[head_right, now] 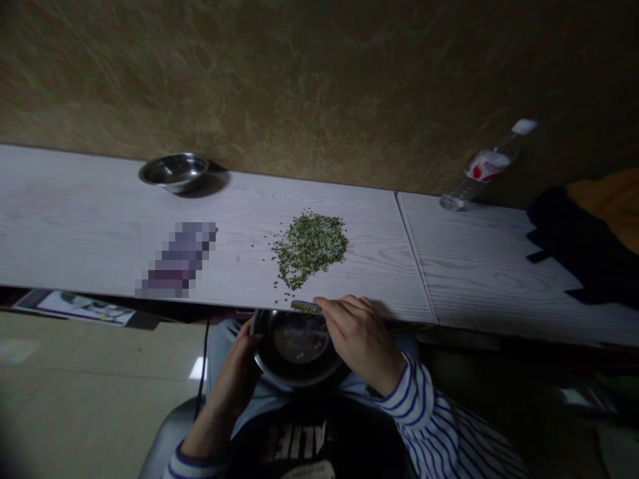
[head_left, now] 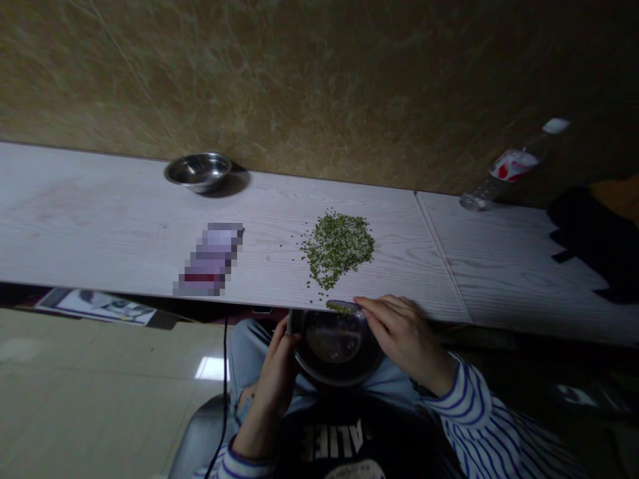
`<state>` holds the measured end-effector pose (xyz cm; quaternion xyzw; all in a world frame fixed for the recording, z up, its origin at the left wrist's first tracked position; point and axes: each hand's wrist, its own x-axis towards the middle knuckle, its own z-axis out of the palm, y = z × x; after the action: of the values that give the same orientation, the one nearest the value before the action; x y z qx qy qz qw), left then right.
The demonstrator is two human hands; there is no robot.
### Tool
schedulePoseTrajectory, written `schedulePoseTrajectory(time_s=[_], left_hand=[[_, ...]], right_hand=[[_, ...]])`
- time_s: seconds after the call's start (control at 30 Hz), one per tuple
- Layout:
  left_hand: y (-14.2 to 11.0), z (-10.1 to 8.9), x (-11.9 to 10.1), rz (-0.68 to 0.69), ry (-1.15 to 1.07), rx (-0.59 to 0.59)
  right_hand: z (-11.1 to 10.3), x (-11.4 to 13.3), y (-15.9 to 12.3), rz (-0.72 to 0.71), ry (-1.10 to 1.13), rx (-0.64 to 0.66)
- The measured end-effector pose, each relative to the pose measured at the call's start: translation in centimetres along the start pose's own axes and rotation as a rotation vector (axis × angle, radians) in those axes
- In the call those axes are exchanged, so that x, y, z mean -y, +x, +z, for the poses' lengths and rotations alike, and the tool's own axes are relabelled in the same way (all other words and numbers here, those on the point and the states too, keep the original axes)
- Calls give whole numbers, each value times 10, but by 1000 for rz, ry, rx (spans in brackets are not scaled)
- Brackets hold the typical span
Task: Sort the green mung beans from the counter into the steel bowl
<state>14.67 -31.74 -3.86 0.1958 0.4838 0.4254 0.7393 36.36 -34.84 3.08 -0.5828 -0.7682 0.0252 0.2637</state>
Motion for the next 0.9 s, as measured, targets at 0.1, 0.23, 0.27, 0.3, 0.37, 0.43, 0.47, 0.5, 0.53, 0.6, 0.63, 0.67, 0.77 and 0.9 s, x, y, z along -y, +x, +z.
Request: schedulePoseTrajectory(time_s=[0.1,0.23,0.27,0.3,0.37,0.43,0.47,0.5,0.53,0.6,0.63,0.67,0.77,0.9], left_hand=[[0,1,-1,-15,4,-3],[-1,0,-3,-17,20,-6],[-2,0,-3,-19,25,-3],[-2,-1,-3,-21,29,-2],[-2,-1,-3,-22,33,-11],[-2,-1,-4,-16,33,-23],[-2,-2,-4,-15,33,-25],[-2,-2,-4,-14,30,-26],[-2,-2,-4,-10,26,-24],[-2,-3,-5,-5,19,-15],[-2,-3,-4,-5,20,-11],[-2,-3,-4,-5,20,-10],[-2,-3,-4,-13,18,-19],[-2,-2,-3,-20,18,-25]], right_hand=[[-2,1,0,-13,21,6],[-3,-9,9,51,-16,-56],[-2,-12,13,69,-29,-73],[-2,-15,17,83,-39,-90],[1,-21,23,96,-56,-112],[4,-24,28,96,-73,-112],[5,-25,30,94,-82,-109],[6,-26,31,90,-90,-103],[6,-26,31,86,-95,-97],[6,-25,30,81,-103,-85],[6,-25,28,80,-103,-76],[6,-24,26,81,-101,-64],[3,-23,20,79,-78,-31],[2,-24,18,71,-54,-49]])
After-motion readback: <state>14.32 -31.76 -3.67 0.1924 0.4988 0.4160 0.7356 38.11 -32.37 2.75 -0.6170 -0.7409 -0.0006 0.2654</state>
